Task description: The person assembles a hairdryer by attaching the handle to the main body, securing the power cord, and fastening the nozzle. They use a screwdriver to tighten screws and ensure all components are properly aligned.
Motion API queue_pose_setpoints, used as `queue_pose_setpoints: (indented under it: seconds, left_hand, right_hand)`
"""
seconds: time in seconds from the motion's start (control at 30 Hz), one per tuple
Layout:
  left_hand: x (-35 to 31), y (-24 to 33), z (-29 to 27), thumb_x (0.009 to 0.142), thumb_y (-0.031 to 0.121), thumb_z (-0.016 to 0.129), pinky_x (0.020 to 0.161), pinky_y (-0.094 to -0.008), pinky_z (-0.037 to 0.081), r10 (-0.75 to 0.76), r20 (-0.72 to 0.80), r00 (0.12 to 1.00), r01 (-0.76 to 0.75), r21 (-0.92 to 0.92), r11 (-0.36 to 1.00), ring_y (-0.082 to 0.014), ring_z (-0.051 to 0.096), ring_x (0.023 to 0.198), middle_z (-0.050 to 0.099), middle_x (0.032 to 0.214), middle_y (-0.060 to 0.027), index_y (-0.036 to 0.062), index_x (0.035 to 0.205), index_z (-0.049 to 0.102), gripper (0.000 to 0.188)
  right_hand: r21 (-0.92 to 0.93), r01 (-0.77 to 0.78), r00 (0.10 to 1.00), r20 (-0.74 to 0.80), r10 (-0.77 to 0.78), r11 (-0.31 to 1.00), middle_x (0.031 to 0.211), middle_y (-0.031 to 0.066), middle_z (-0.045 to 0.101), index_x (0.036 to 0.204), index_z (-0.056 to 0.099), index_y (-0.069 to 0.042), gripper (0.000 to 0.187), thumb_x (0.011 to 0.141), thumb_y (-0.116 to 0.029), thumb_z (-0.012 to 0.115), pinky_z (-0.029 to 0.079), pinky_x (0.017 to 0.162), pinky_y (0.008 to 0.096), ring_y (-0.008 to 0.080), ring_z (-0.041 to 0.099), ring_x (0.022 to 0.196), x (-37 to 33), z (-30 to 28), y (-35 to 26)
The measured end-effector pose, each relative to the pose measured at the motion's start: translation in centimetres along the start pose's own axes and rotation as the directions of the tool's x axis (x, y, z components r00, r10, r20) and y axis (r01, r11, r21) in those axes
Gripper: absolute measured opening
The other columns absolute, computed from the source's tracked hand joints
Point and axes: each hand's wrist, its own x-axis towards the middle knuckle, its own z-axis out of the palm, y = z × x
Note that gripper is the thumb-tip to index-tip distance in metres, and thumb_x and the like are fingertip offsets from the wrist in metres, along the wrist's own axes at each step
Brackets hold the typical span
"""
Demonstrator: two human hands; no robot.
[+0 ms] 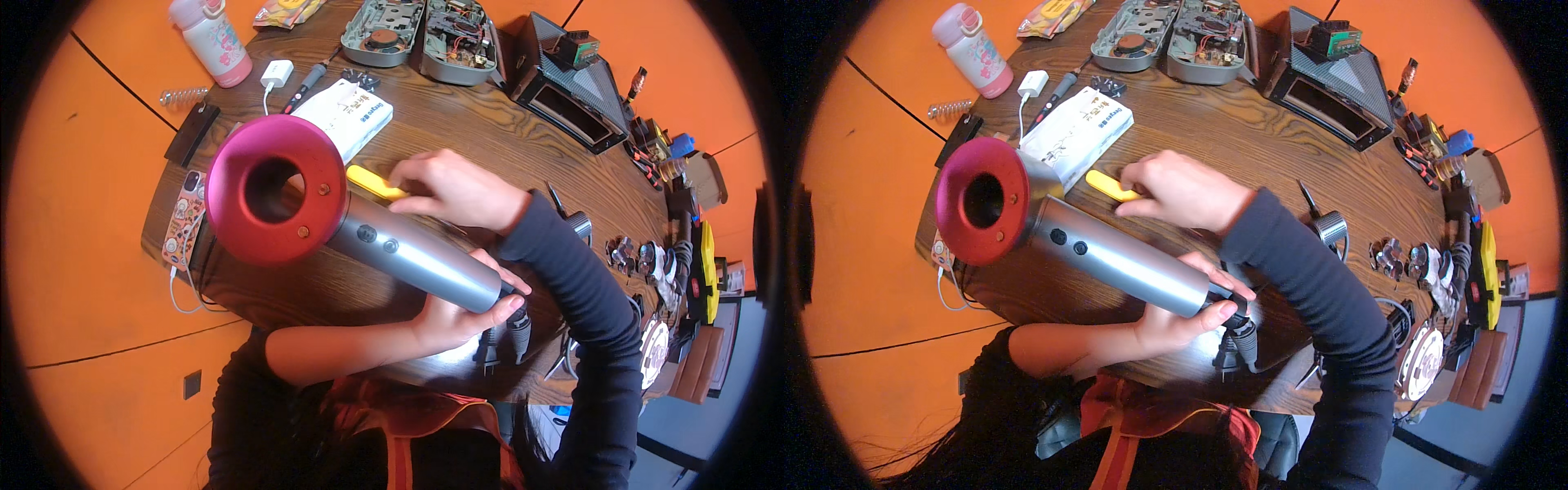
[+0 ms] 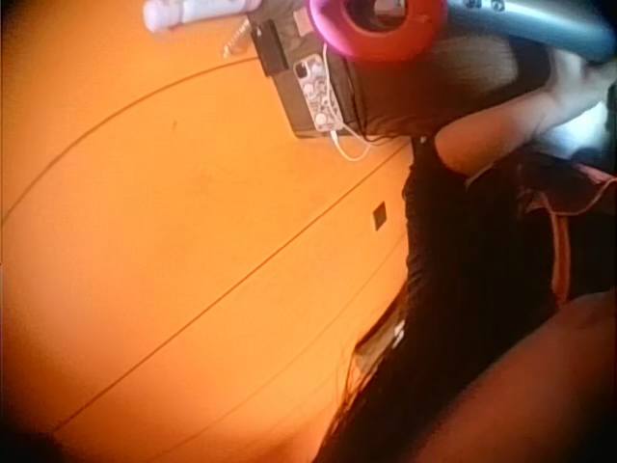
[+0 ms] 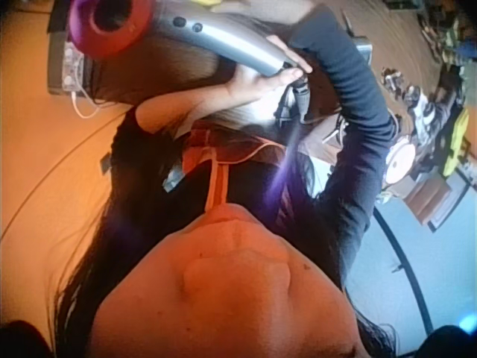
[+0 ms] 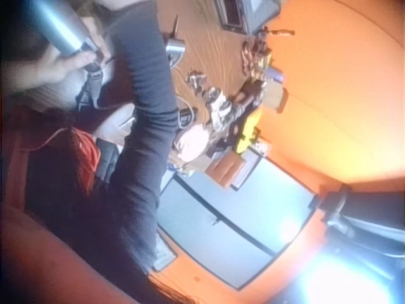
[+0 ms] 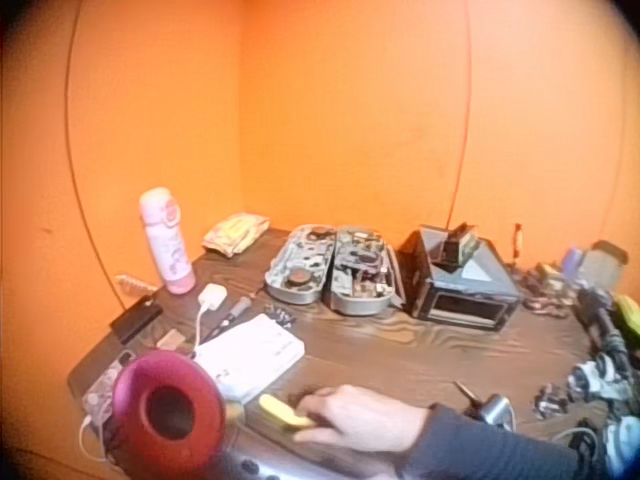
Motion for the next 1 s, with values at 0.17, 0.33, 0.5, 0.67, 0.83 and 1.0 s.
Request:
queue_pose_setpoints:
  seconds: [0.17, 0.33, 0.5, 0.67, 0.83, 1.0]
  left_hand:
    - [0.3, -0.1, 0.1, 0.077, -0.005, 0.059, 0.078, -0.0341, 0.05, 0.069, 0.014, 0.998, -0.068, -0.058, 0.996, -0.0237, 0.059, 0.091, 0.058, 0.093, -0.0201, 0.0018, 0.093, 0.039, 0.027]
    - [0.3, 0.2, 0.2, 0.076, -0.004, 0.059, 0.078, -0.0344, 0.049, 0.077, 0.019, 0.997, -0.076, -0.07, 0.995, -0.0241, 0.059, 0.092, 0.058, 0.093, -0.0193, 0.0028, 0.094, 0.038, 0.028]
    - [0.7, 0.7, -0.1, 0.079, 0.0, 0.058, 0.077, -0.0345, 0.049, 0.012, -0.014, 1.0, -0.012, -0.041, 0.999, -0.0242, 0.059, 0.09, 0.059, 0.094, -0.0204, 0.0046, 0.095, 0.037, 0.027]
    - [1.8, 1.1, -1.2, 0.083, 0.016, 0.059, 0.072, -0.0362, 0.051, -0.047, -0.12, 0.992, 0.033, -0.118, 0.992, -0.0244, 0.062, 0.078, 0.06, 0.092, -0.0211, 0.0033, 0.094, 0.04, 0.025]
    - [2.8, 1.1, -2.0, 0.087, 0.016, 0.054, 0.075, -0.0365, 0.049, -0.123, -0.203, 0.972, 0.085, -0.185, 0.979, -0.0239, 0.06, 0.081, 0.058, 0.093, -0.0204, 0.0022, 0.096, 0.043, 0.02]
    - [3.0, 0.8, -1.8, 0.088, 0.014, 0.052, 0.076, -0.0362, 0.049, -0.223, -0.191, 0.956, 0.178, -0.227, 0.958, -0.0235, 0.06, 0.083, 0.059, 0.094, -0.0198, 0.0031, 0.097, 0.043, 0.017]
  right_hand:
    - [-0.007, 0.005, 1.0, 0.001, -0.005, 1.0, 0.075, 0.02, 0.058, 0.093, 0.045, -0.001, 0.024, 0.075, -0.01, 0.058, 0.046, 0.062, 0.0416, 0.0379, 0.058, 0.069, 2.1, 2.1, -0.6]
    - [0.002, -0.066, 0.997, -0.041, 0.066, 0.998, 0.076, 0.0207, 0.06, 0.114, 0.038, -0.006, 0.044, 0.074, 0.0, 0.056, 0.048, 0.065, 0.0418, 0.0378, 0.059, 0.073, 0.5, 0.6, -1.2]
    - [0.184, -0.139, 0.838, -0.501, 0.214, 0.973, 0.124, 0.0153, 0.042, 0.138, 0.014, -0.014, 0.082, 0.072, 0.007, 0.057, 0.054, 0.064, 0.0321, 0.0225, 0.063, 0.074, -5.4, -3.9, -3.3]
    - [0.36, -0.009, 0.569, -0.766, 0.3, 0.933, 0.097, 0.0148, 0.058, 0.14, 0.006, -0.015, 0.081, 0.08, 0.003, 0.056, 0.053, 0.064, 0.0269, 0.0204, 0.061, 0.081, -12.0, -4.0, -7.4]
    - [0.197, -0.027, 0.288, -0.937, 0.197, 0.98, 0.093, 0.0169, 0.057, 0.139, 0.01, -0.019, 0.078, 0.078, 0.0, 0.056, 0.054, 0.065, 0.0382, 0.0257, 0.06, 0.077, -15.6, -0.1, -9.9]
    - [-0.001, 0.174, 0.056, -0.998, -0.011, 0.985, 0.092, 0.0135, 0.057, 0.133, 0.022, -0.028, 0.061, 0.084, -0.011, 0.055, 0.051, 0.075, 0.0471, 0.0246, 0.059, 0.077, -15.6, 3.0, -10.1]
